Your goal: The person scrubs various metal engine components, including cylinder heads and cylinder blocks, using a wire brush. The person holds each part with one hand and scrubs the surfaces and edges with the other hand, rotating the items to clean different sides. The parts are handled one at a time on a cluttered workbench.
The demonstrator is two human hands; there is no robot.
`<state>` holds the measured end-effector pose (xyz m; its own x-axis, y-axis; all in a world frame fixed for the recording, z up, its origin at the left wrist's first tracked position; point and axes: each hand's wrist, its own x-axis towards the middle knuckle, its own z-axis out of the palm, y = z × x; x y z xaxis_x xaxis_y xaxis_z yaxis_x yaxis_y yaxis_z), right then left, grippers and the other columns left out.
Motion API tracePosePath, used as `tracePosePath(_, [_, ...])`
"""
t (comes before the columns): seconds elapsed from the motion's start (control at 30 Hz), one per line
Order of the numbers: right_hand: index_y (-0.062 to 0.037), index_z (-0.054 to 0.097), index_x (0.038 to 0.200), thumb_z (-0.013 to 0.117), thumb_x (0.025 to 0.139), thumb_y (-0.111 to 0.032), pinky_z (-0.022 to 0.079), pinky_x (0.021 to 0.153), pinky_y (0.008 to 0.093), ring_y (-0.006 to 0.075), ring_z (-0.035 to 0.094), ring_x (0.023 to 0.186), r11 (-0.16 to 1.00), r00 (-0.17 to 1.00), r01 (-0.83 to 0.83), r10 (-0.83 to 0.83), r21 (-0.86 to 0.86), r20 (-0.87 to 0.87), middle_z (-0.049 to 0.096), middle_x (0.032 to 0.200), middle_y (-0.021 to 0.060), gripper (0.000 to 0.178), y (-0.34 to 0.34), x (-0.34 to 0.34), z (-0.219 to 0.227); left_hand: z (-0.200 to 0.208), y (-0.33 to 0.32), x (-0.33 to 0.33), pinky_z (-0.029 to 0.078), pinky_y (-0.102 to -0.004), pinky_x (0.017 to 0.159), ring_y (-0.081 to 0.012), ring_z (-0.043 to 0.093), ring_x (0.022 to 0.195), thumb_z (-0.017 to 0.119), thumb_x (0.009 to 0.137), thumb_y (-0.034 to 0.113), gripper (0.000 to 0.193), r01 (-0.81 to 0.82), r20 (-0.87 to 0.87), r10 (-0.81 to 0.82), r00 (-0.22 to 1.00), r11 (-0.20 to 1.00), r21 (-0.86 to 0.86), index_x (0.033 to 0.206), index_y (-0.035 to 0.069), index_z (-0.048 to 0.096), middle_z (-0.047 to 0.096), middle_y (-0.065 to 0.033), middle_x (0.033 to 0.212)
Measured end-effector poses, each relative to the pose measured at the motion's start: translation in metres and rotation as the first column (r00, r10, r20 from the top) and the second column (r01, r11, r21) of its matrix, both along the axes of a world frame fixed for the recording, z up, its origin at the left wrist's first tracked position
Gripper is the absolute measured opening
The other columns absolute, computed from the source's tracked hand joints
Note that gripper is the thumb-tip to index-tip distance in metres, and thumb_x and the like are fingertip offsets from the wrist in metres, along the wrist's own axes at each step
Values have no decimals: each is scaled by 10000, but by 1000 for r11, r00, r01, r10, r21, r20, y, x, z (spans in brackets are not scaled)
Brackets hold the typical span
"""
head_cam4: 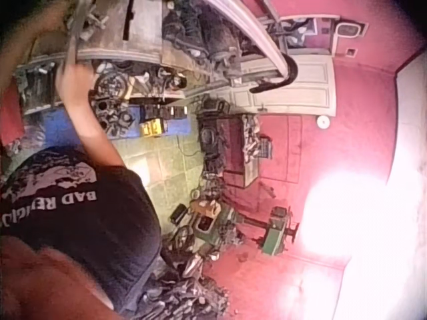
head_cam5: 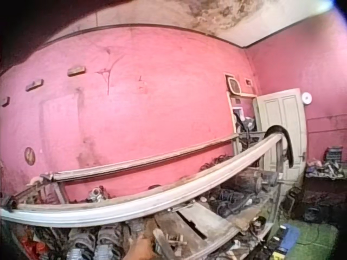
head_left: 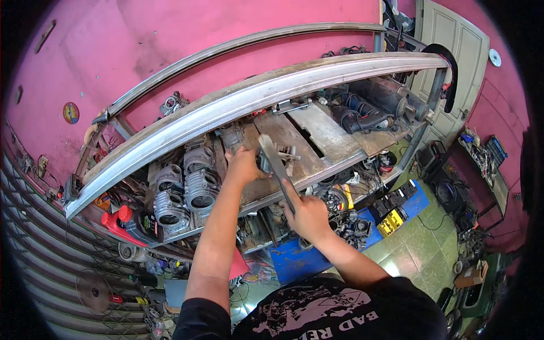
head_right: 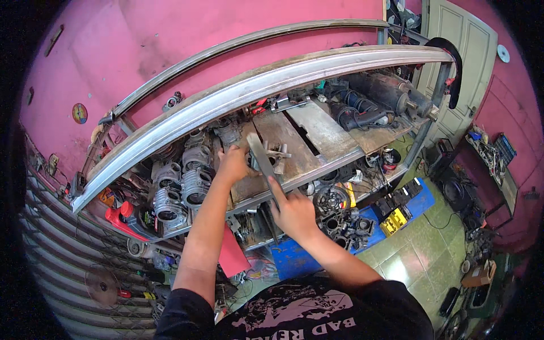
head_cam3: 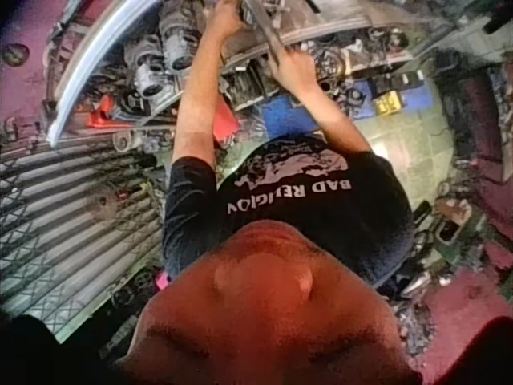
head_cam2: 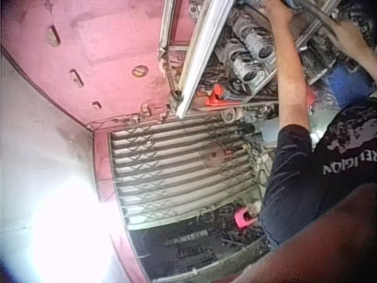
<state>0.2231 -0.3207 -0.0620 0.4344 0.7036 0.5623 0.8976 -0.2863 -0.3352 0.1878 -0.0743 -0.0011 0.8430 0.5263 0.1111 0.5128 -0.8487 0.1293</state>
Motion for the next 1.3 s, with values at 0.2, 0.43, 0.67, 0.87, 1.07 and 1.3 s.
tracePosePath(0.2, [-129,459,1586,761,877,-241,566,673,464,364,689,663,993,997,55,-59,100,45,691,711,175,779,36,23,-5,6,-5,10,260,-717,1169,-337,565,1352,989,518,512,1014,12,20,-11,1000,999,-30,1402,138,665,681,-172,1336])
tracePosePath(0.43, [-35,476,1566,752,910,-179,560,693,435,354,689,708,991,992,-73,83,116,-91,729,915,184,726,-86,5,-149,-1,-1,11,262,-751,1133,-294,617,1248,964,546,514,870,66,41,-68,997,996,56,1290,146,702,761,-112,1143])
tracePosePath(0.67, [-15,347,1620,608,1001,-135,564,749,477,437,724,817,878,900,217,-11,427,-436,727,905,235,682,-25,26,-94,4,-16,13,275,-705,1133,-294,621,1209,955,530,545,856,65,45,-72,996,989,129,1217,82,736,745,-141,1091])
tracePosePath(0.87, [-55,152,1678,588,1032,-198,547,639,512,466,709,720,896,649,322,28,307,-760,710,828,271,793,49,-31,-71,-4,-23,11,292,-676,1127,-281,632,1165,945,539,567,846,40,119,-67,991,975,217,1168,36,749,748,-138,1054])
tracePosePath(1.07, [-12,79,1677,583,1046,-208,543,643,470,399,720,706,873,654,287,122,394,-747,712,847,263,831,53,-55,-60,-5,-17,9,297,-663,1118,-278,637,1157,945,547,566,849,52,106,-78,991,972,227,1170,26,743,751,-135,1033])
tracePosePath(1.3, [-39,66,1686,600,1039,-219,557,673,444,363,718,707,814,657,333,163,477,-736,711,846,253,858,65,-66,-56,-3,-19,18,301,-662,1109,-276,644,1148,948,552,557,823,76,60,-92,994,972,224,1160,41,743,751,-136,1019])
